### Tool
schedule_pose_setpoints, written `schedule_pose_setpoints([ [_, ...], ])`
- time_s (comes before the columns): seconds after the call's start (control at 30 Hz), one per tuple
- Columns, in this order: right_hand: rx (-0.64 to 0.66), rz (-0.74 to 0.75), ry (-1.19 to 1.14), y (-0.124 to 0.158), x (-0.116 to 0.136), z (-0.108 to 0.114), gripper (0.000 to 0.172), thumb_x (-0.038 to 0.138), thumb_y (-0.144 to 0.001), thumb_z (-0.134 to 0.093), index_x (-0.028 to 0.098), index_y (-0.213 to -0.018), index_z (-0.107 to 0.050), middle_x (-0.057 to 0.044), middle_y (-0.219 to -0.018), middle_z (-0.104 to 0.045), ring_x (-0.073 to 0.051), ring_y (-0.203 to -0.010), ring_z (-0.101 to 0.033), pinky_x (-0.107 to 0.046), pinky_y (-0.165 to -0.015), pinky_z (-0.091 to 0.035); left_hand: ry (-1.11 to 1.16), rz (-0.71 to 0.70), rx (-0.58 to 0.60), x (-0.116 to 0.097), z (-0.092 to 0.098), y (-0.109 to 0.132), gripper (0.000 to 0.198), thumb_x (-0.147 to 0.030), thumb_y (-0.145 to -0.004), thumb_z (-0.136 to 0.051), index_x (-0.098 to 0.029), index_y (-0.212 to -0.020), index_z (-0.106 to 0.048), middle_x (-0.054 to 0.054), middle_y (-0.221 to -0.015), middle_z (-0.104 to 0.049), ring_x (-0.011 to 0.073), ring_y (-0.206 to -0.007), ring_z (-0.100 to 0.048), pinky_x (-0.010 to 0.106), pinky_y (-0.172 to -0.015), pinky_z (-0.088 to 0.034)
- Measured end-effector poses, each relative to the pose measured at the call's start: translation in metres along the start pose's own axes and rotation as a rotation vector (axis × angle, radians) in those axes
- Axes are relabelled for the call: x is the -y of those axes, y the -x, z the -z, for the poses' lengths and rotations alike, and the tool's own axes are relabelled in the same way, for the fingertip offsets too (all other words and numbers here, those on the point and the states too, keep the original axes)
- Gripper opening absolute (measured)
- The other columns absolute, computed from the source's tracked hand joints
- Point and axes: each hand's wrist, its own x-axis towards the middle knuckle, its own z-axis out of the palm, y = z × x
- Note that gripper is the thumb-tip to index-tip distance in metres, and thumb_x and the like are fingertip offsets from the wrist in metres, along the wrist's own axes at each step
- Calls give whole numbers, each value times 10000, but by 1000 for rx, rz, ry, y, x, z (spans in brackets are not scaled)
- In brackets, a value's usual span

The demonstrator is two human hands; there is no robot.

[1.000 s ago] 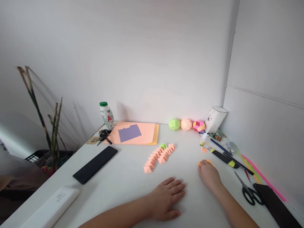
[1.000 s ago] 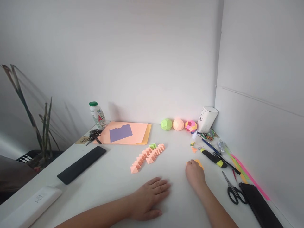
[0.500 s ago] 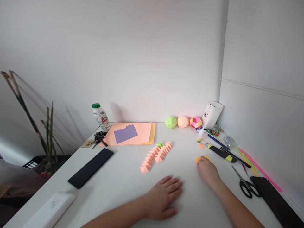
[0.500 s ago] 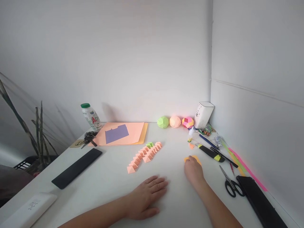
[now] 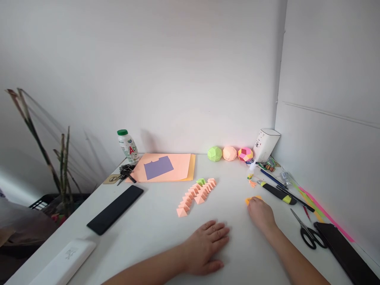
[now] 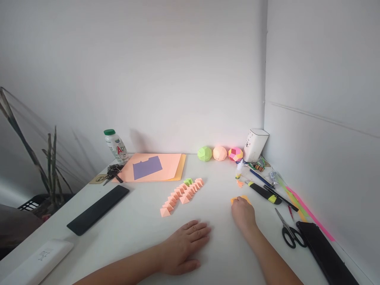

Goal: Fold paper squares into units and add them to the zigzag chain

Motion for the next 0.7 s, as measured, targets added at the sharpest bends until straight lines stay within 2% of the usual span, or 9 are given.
schedule_pose_setpoints([
  [0.17, -30, -21, 18, 3, 0, 6, 203, 15, -796, -473, 113, -722, -636, -109, -799, -643, -179, -698, -608, -232, -501, -341, 5, 10, 12, 0, 0, 0, 606, -487, -891, -327, -164, -1399, -255, 107, -1479, -224, 279, -1353, -202, 455, -1111, -123],
  [0.33, -2, -22, 13, 4, -1, 10, 223, -35, -754, -480, 117, -712, -638, -93, -760, -651, -178, -663, -617, -231, -474, -308, 31, 26, 40, -1, 1, -1, 612, -483, -891, -327, -156, -1402, -250, 118, -1481, -213, 286, -1358, -179, 468, -1111, -106],
  [0.5, 12, -44, -18, 5, -1, 15, 221, 116, -849, -478, 134, -683, -623, -79, -746, -655, -178, -651, -621, -238, -461, -285, 28, 10, 22, 0, 1, -1, 608, -481, -890, -330, -163, -1402, -246, 117, -1480, -216, 288, -1355, -191, 466, -1110, -108],
  [0.7, -1, -67, -49, 6, -2, 19, 218, 200, -870, -485, 147, -690, -597, -62, -775, -654, -174, -676, -624, -239, -477, -273, 8, 2, 4, -1, 1, 0, 604, -483, -891, -329, -161, -1397, -259, 113, -1475, -237, 285, -1349, -212, 463, -1108, -126],
])
